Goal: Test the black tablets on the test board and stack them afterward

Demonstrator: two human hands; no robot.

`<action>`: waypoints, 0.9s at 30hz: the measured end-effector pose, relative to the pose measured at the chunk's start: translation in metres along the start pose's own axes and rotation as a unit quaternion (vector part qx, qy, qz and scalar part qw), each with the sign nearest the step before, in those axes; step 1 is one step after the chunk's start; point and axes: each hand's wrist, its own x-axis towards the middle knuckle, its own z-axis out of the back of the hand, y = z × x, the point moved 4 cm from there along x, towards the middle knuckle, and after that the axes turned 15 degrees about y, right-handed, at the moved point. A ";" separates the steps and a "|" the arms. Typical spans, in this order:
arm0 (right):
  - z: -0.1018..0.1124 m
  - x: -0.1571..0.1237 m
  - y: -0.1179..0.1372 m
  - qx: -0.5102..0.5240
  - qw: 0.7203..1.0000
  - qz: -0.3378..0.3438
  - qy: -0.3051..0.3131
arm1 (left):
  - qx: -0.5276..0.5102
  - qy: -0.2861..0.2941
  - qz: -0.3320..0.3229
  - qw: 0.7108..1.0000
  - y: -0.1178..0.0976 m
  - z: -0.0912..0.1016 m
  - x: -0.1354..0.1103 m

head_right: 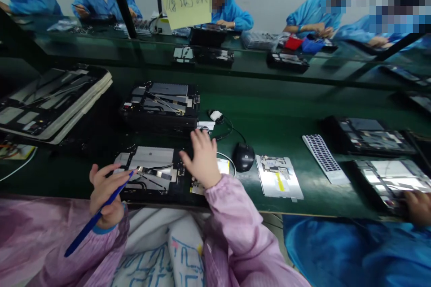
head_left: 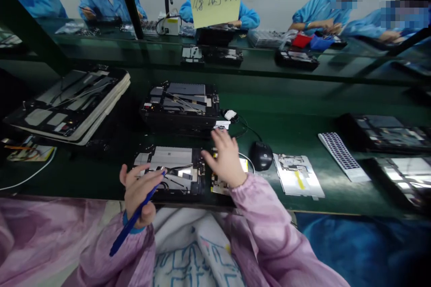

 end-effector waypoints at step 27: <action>-0.021 -0.052 0.003 0.026 0.998 0.032 0.038 | -0.133 0.011 0.203 0.970 0.035 0.002 -0.004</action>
